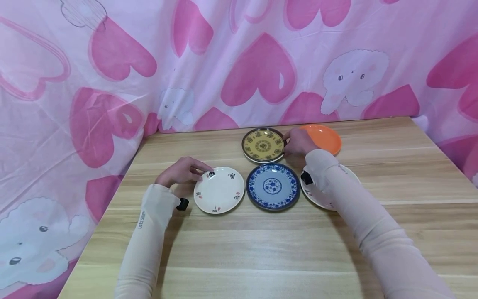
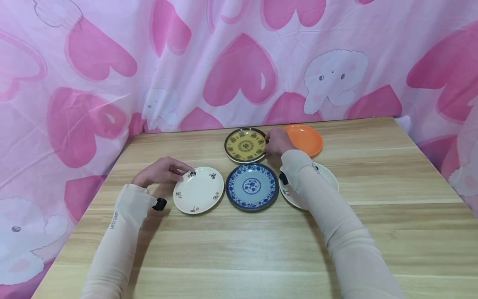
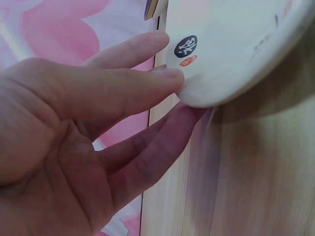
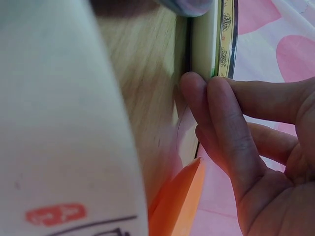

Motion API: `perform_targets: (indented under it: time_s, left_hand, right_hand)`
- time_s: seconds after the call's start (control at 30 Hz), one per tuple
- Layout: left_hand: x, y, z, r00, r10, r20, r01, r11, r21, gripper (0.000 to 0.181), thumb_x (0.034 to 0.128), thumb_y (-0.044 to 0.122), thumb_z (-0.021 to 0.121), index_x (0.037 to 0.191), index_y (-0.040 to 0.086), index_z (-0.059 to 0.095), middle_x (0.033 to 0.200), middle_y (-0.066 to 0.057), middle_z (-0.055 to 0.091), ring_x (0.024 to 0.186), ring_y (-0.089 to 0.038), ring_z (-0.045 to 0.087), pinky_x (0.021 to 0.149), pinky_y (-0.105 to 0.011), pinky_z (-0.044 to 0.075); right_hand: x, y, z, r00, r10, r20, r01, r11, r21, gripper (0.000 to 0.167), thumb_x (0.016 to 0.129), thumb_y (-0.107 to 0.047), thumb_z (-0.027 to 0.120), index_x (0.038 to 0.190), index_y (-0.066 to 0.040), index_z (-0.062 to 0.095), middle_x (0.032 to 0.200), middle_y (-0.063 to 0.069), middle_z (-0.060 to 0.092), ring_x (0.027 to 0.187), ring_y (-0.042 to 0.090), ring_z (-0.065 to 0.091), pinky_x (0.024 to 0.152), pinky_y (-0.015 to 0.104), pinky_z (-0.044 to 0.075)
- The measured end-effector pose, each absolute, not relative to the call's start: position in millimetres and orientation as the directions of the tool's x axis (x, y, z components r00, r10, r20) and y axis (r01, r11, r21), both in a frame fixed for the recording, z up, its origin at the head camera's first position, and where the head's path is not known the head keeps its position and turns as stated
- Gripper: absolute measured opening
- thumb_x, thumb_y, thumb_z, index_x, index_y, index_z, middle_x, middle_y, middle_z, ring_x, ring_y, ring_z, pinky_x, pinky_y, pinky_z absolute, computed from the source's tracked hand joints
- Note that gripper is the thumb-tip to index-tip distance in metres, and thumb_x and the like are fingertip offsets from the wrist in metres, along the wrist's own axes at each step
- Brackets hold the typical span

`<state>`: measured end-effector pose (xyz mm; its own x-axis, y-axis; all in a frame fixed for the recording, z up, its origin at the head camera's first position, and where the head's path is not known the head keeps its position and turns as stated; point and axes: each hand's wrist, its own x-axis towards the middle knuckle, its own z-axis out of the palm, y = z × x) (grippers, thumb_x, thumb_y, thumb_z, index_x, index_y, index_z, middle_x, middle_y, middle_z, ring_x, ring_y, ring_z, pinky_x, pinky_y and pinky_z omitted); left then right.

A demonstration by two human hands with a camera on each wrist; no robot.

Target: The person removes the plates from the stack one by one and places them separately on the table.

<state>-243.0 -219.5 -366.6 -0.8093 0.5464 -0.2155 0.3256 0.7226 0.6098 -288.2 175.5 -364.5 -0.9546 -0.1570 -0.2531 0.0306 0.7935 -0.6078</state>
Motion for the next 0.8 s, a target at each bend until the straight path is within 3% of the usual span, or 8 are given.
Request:
perform_targets:
  time_s: [0.17, 0.47, 0.8]
  left_hand:
    - [-243.7, -218.3, -367.2, -0.807, 0.560, -0.186, 0.357, 0.715, 0.601, 0.038, 0.0872, -0.004, 0.070, 0.123, 0.008, 0.072, 0.129, -0.014, 0.070, 0.122, -0.033, 0.065, 0.099, -0.046, 0.056]
    - [-249.8, -207.7, -358.6, -0.837, 0.499, -0.225, 0.289, 0.752, 0.593, 0.029, 0.0938, 0.005, 0.066, 0.120, 0.013, 0.074, 0.128, -0.009, 0.072, 0.130, -0.031, 0.060, 0.107, -0.050, 0.051]
    - [-256.3, -190.1, -349.9, -0.838, 0.517, -0.174, 0.311, 0.715, 0.626, 0.030, 0.0950, 0.009, 0.066, 0.124, 0.007, 0.071, 0.125, -0.010, 0.073, 0.120, -0.030, 0.066, 0.102, -0.047, 0.054]
  right_hand:
    - [-287.0, 176.2, -365.1, -0.954, -0.152, -0.259, 0.041, 0.788, -0.615, 0.051, 0.089, -0.006, 0.070, 0.138, 0.001, 0.056, 0.110, 0.018, 0.072, 0.095, 0.025, 0.066, 0.104, 0.045, 0.049]
    - [-285.7, 177.9, -363.0, -0.950, -0.148, -0.275, 0.065, 0.767, -0.638, 0.049, 0.090, -0.005, 0.068, 0.138, 0.000, 0.057, 0.112, 0.018, 0.071, 0.099, 0.028, 0.062, 0.107, 0.046, 0.046]
    - [-287.3, 174.4, -362.7, -0.943, -0.121, -0.310, 0.116, 0.755, -0.646, 0.052, 0.091, -0.006, 0.069, 0.141, -0.002, 0.054, 0.115, 0.017, 0.070, 0.097, 0.026, 0.066, 0.105, 0.045, 0.047]
